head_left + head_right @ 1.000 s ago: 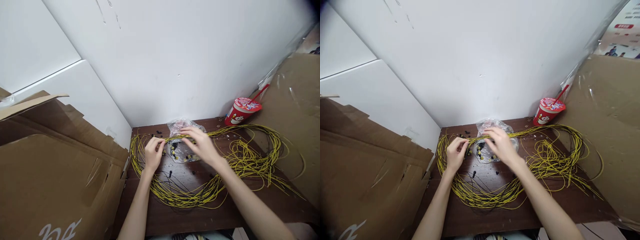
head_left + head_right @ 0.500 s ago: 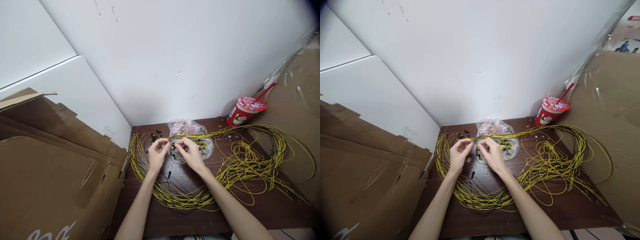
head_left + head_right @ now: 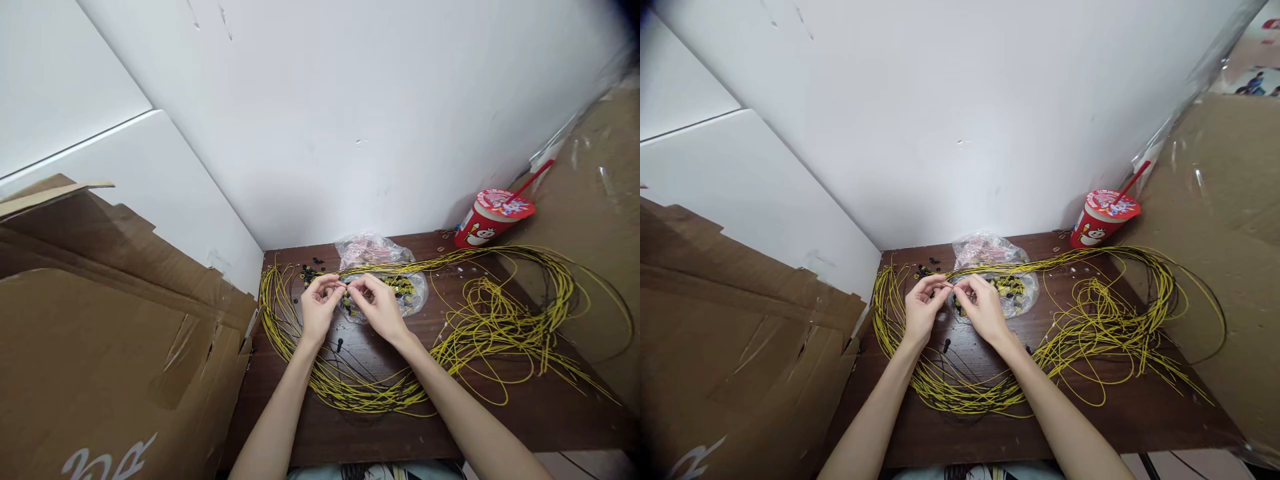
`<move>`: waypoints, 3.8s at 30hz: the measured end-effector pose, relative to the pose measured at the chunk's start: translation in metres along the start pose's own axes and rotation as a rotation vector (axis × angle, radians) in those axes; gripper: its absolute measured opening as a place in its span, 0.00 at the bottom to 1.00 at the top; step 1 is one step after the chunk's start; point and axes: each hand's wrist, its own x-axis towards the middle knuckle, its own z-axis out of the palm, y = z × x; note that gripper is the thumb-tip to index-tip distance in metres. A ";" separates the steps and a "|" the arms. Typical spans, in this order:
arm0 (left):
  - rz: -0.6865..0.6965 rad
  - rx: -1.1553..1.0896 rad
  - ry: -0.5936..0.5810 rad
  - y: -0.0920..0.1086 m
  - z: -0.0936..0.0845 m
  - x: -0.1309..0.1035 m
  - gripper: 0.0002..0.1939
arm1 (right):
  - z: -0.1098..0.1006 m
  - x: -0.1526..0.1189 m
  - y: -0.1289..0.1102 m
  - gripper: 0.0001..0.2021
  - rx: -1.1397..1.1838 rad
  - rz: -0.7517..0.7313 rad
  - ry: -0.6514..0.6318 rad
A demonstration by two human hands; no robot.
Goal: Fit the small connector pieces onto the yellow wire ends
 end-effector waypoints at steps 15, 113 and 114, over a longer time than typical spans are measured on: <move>0.029 -0.025 0.081 0.003 -0.009 0.005 0.17 | -0.004 0.002 0.002 0.06 -0.007 0.025 -0.058; -0.487 -0.053 -0.520 0.023 -0.023 0.005 0.16 | -0.014 0.000 0.001 0.08 -0.203 -0.280 -0.212; -0.491 -0.060 -0.508 0.022 -0.023 0.005 0.16 | -0.014 0.000 0.001 0.08 -0.221 -0.279 -0.206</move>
